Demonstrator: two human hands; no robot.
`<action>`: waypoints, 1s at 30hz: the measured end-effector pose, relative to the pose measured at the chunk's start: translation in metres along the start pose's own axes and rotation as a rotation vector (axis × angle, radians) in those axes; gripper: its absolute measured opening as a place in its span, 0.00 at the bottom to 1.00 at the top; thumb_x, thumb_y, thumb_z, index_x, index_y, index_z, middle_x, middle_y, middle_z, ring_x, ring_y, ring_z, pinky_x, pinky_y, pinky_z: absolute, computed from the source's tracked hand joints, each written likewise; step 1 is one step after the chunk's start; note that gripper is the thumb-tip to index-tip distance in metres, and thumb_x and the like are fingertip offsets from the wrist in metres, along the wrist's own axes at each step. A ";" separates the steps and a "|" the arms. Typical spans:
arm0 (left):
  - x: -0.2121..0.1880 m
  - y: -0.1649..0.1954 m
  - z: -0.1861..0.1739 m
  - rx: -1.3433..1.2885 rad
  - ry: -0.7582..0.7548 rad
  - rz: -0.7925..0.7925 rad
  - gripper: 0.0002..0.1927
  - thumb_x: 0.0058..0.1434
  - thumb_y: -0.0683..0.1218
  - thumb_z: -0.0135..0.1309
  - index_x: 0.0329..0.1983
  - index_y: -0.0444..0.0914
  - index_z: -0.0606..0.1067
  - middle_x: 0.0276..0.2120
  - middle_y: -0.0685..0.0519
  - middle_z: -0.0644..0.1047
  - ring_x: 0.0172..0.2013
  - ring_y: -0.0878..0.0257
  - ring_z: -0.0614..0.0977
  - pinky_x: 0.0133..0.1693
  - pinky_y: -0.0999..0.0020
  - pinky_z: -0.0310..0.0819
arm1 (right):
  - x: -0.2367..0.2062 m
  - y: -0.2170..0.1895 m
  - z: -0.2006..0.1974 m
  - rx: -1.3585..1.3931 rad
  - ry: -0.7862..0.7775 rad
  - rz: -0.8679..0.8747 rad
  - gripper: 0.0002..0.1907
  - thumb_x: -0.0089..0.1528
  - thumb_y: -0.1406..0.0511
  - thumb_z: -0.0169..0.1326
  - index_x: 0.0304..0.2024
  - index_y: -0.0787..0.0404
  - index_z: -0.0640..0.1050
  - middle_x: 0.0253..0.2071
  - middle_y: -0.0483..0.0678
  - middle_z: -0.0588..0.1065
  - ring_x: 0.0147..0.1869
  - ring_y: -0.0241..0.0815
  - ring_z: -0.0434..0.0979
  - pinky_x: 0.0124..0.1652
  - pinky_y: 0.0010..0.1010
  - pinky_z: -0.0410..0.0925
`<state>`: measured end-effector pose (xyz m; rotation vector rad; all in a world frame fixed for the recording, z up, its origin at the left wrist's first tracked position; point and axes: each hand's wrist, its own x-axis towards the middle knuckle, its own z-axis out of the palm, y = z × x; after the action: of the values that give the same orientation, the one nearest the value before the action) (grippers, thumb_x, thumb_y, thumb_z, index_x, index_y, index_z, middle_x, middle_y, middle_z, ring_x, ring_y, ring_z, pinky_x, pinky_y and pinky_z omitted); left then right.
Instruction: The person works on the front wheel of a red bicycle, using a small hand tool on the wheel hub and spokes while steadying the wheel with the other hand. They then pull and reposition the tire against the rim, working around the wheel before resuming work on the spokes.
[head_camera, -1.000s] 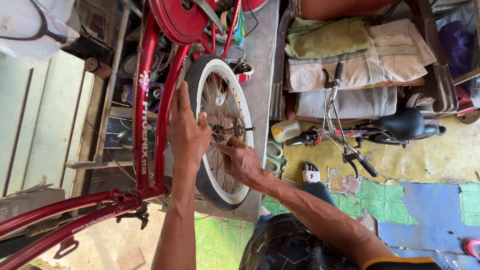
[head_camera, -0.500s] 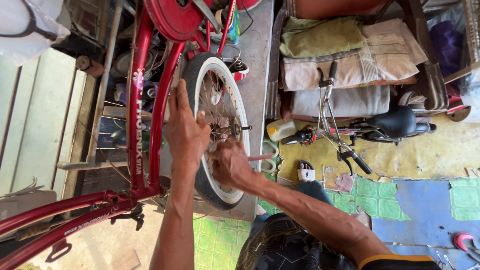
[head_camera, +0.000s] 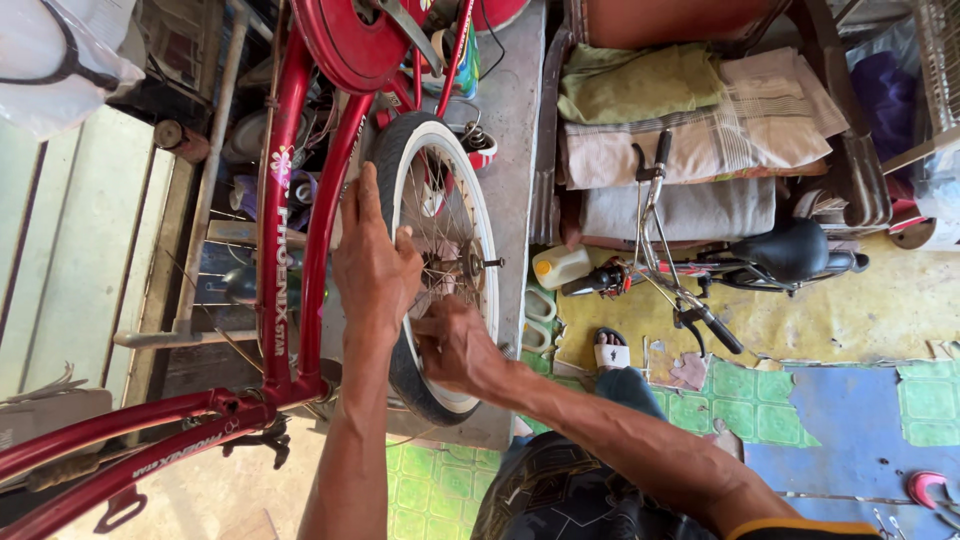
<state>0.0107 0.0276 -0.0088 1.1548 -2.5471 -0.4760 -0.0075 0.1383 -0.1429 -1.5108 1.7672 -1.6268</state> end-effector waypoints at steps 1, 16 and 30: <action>0.000 -0.001 0.000 -0.004 0.004 0.014 0.44 0.57 0.37 0.58 0.76 0.39 0.54 0.70 0.40 0.62 0.64 0.39 0.71 0.58 0.51 0.72 | 0.001 0.000 0.000 0.019 0.015 -0.016 0.05 0.45 0.77 0.47 0.18 0.65 0.71 0.18 0.58 0.69 0.23 0.55 0.69 0.27 0.45 0.67; 0.001 -0.015 -0.006 -0.012 0.008 0.032 0.43 0.58 0.38 0.58 0.76 0.39 0.55 0.72 0.41 0.62 0.66 0.40 0.69 0.61 0.51 0.68 | 0.009 0.008 0.006 0.073 -0.128 0.259 0.20 0.51 0.78 0.49 0.39 0.60 0.87 0.30 0.55 0.79 0.28 0.49 0.78 0.31 0.40 0.72; 0.004 -0.014 -0.003 -0.016 0.003 0.010 0.44 0.56 0.38 0.57 0.77 0.40 0.54 0.71 0.40 0.61 0.66 0.40 0.69 0.59 0.50 0.70 | 0.003 0.019 0.006 0.176 -0.130 0.062 0.10 0.53 0.76 0.57 0.33 0.61 0.85 0.30 0.52 0.80 0.32 0.46 0.80 0.33 0.36 0.73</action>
<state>0.0188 0.0153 -0.0114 1.1364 -2.5407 -0.4907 -0.0129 0.1283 -0.1599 -1.4321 1.5446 -1.5711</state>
